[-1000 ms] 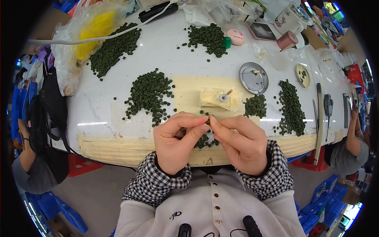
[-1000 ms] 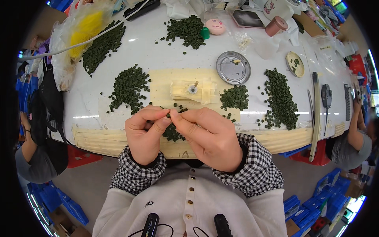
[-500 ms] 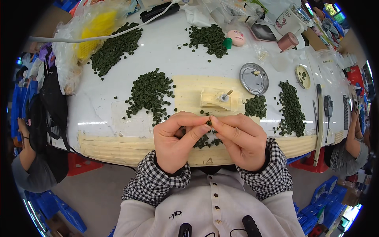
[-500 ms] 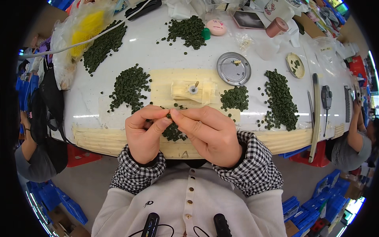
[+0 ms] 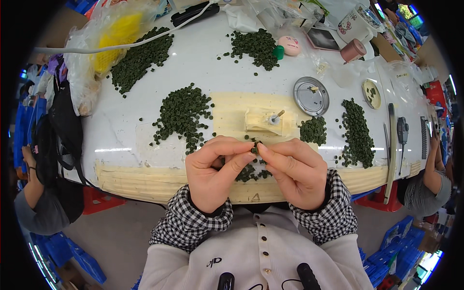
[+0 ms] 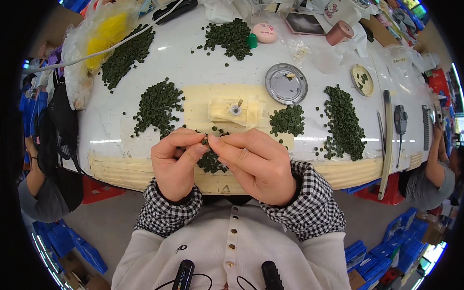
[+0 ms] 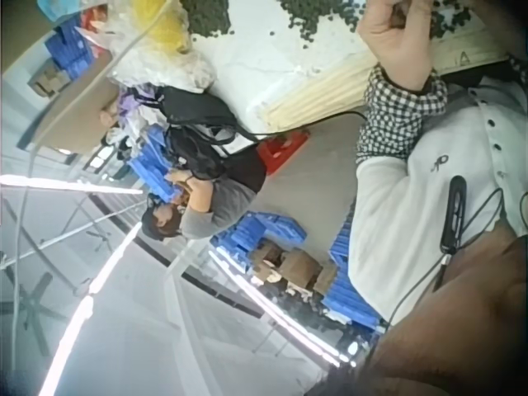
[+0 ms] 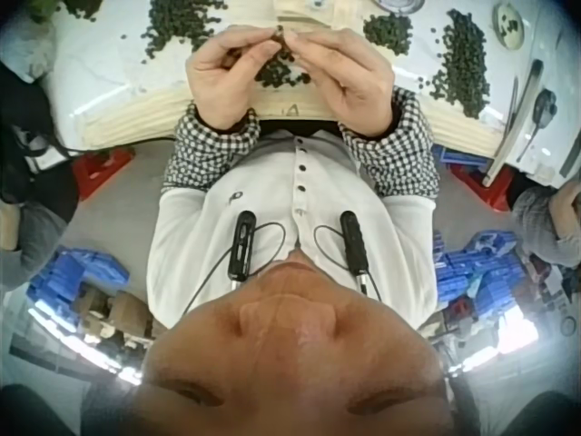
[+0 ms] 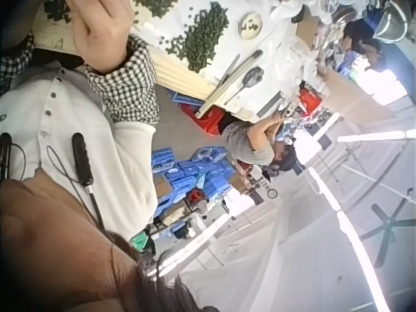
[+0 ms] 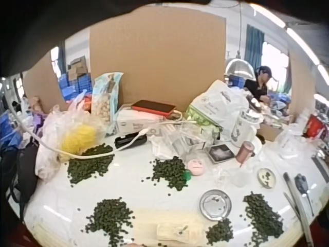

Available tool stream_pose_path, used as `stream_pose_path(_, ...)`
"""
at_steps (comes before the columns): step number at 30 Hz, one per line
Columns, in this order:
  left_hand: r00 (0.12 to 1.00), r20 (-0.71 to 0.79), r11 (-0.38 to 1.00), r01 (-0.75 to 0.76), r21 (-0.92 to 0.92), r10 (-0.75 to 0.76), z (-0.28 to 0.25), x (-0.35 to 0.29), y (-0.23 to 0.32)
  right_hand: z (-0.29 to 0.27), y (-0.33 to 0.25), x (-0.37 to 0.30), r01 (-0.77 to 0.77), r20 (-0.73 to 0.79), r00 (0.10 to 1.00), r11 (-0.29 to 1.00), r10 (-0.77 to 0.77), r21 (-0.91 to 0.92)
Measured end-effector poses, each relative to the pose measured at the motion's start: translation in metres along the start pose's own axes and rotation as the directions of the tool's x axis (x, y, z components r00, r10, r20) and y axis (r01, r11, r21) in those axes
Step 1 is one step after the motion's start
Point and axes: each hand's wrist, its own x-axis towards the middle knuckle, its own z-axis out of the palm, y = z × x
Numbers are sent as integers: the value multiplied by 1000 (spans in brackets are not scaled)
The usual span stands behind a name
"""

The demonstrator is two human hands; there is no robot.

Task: Assembling small green plastic components on a workbench.

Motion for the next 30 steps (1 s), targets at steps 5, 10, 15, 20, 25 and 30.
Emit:
stream_pose_path(5,1000,13,1000,-8,25,8,0,0,2,-1,1,1,10,1,1000,1000,-10,-2)
stream_pose_path(10,1000,14,998,-15,56,14,0,0,3,-1,1,1,4,2,1000,1000,-4,1)
stream_pose_path(15,1000,7,997,-10,71,9,0,1,2,-2,0,1,-2,11,1000,1000,2,3)
stream_pose_path(20,1000,13,996,-19,84,18,1,1,4,-1,2,0,33,9,999,999,-33,3)
stream_pose_path(25,999,25,995,-28,96,26,0,2,2,0,3,0,67,11,998,998,-67,-9)
stream_pose_path(30,989,-26,983,148,105,-146,2,2,12,-4,-5,1,-38,-36,999,998,36,-54)
